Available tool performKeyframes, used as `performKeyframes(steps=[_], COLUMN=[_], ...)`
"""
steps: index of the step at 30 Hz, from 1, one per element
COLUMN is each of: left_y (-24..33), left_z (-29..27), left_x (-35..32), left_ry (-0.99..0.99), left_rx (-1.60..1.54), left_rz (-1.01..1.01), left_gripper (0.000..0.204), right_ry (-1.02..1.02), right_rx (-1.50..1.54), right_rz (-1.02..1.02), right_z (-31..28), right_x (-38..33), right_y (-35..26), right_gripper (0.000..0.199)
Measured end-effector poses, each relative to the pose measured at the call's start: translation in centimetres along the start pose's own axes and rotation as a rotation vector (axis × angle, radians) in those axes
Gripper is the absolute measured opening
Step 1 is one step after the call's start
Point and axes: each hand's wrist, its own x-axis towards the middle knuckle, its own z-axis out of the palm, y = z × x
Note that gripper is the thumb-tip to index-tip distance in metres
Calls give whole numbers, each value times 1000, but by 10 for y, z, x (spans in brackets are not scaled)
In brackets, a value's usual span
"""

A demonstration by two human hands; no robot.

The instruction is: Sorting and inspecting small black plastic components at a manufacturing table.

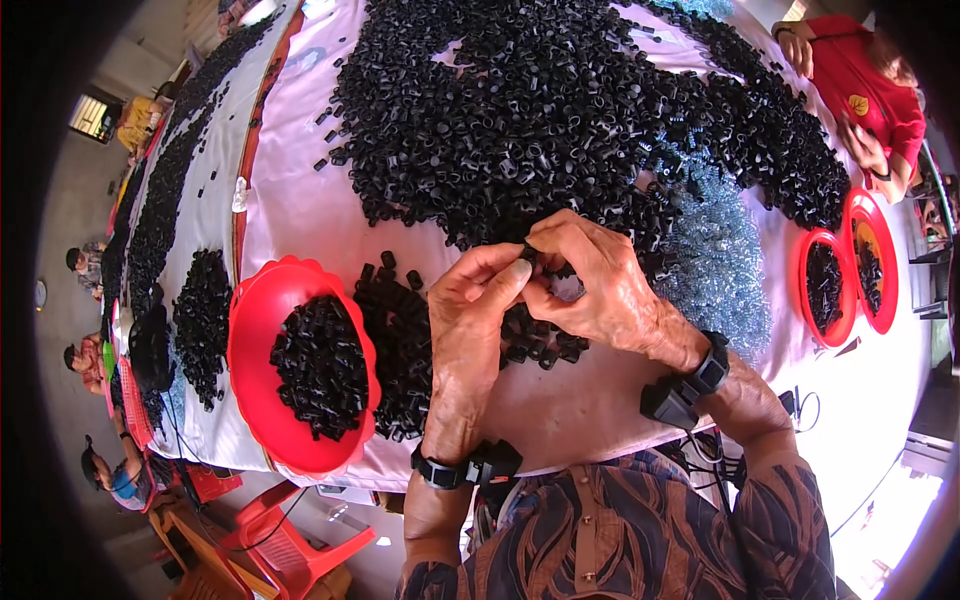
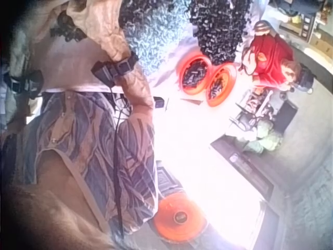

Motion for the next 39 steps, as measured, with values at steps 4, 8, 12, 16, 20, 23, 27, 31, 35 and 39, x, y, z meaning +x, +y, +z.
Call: performKeyframes(steps=[4, 8, 12, 16, 20, 23, 27, 31, 35, 39], left_y=[1, -3, -1, -1, -2, 3, 1, 4, 6, 3], left_z=[-4, -11, -11, -12, -13, -6, -7, -4, -9, -5], left_x=[1, 4, 4, 5, 5, 1, 0, -1, 0, 1], left_ry=[-70, -158, -171, -193, -189, -139, -128, -112, -135, -118], left_rx=[-82, -231, -251, -278, -270, -172, -119, -83, -85, -144], left_rz=[-23, -69, -95, -94, -124, -99, -56, -39, -60, -43], left_gripper=[14, 14, 14, 13, 13, 12, 10, 8, 8, 8], right_ry=[-1, -20, -33, -48, -5, 4, 10, 8, 1, -52], right_rx=[55, 95, 125, 127, 39, 0, -62, -96, -119, -17], right_rz=[14, 20, 37, 52, -35, -76, -186, -203, -191, -61], right_z=[0, 0, -1, -3, -5, -9, -10, -10, -10, -8], right_x=[0, 0, 0, 0, 0, 2, 3, 3, 3, 3], right_y=[0, 0, -1, -3, -2, -3, -2, -3, -9, -7], right_gripper=[33, 34, 37, 37, 37, 35, 30, 27, 26, 26])
